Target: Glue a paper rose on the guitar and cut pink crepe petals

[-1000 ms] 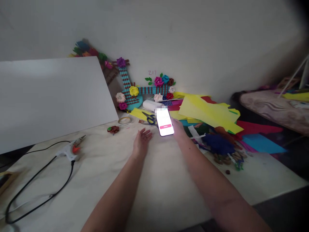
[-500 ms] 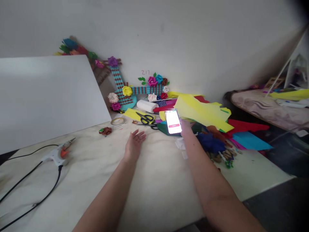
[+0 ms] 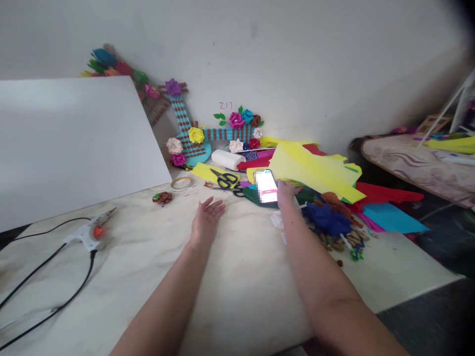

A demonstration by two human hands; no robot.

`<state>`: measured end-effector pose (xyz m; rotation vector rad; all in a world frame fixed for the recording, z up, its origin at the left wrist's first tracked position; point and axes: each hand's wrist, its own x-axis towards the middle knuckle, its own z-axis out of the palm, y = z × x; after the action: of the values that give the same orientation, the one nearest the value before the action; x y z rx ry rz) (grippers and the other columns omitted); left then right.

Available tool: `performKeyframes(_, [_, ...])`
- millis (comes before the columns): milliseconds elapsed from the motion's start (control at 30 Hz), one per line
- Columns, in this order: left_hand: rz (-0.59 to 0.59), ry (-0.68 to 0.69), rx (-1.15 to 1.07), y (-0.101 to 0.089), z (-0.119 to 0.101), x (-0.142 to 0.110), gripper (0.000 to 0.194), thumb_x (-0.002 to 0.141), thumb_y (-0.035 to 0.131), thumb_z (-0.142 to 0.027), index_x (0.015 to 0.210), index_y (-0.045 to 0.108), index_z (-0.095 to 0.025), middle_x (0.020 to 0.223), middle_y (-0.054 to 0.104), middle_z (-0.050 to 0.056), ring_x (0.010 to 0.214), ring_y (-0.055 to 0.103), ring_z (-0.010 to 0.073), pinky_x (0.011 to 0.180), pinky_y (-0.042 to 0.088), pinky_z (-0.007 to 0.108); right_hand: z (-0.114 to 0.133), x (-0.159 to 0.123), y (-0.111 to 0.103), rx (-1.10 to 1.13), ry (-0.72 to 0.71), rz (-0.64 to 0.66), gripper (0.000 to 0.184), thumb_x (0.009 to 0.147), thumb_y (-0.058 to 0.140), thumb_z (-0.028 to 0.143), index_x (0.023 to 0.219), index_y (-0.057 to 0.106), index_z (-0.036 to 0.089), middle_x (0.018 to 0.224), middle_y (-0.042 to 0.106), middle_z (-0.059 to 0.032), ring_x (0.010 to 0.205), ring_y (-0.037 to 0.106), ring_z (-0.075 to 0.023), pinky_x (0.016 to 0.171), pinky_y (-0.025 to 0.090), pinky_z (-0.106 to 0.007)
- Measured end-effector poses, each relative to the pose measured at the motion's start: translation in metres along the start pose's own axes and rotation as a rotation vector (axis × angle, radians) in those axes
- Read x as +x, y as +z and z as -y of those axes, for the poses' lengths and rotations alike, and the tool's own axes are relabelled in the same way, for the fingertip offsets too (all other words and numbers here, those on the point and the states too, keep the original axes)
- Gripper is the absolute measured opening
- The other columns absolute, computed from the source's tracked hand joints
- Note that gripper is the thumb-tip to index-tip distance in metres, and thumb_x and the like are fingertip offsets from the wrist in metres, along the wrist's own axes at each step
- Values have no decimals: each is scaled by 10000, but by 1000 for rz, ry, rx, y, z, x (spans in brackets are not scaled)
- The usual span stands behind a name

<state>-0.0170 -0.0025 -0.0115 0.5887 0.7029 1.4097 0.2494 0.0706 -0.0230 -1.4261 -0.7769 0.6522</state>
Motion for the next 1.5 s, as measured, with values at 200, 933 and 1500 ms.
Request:
performKeyframes(200, [19,13,38,2,2,1,380,902,309,-421,1017,549,-150,997,656,142,861,639,206,844,441,383,7,-11,3,-486,-256,-141,326,805,379,188,919,666,86,974,649,-155,975,544,-257,927,374,-409])
performKeyframes(933, [-769,452,1081,-45,-73,33,138,735,559,-264,848,628,-224,1059,608,121,1191,378,334,997,246,467,15,-121,86,-878,-781,608,307,794,464,153,1047,638,163,1077,642,-107,980,572,-225,840,426,-327])
performKeyframes(1500, [-897,258,1315,-98,-113,75,392,517,736,-378,842,572,-232,1029,622,163,1168,393,383,944,198,507,3,-149,100,-786,-964,670,282,796,456,131,1010,638,158,1031,650,-84,949,521,-215,865,393,-316])
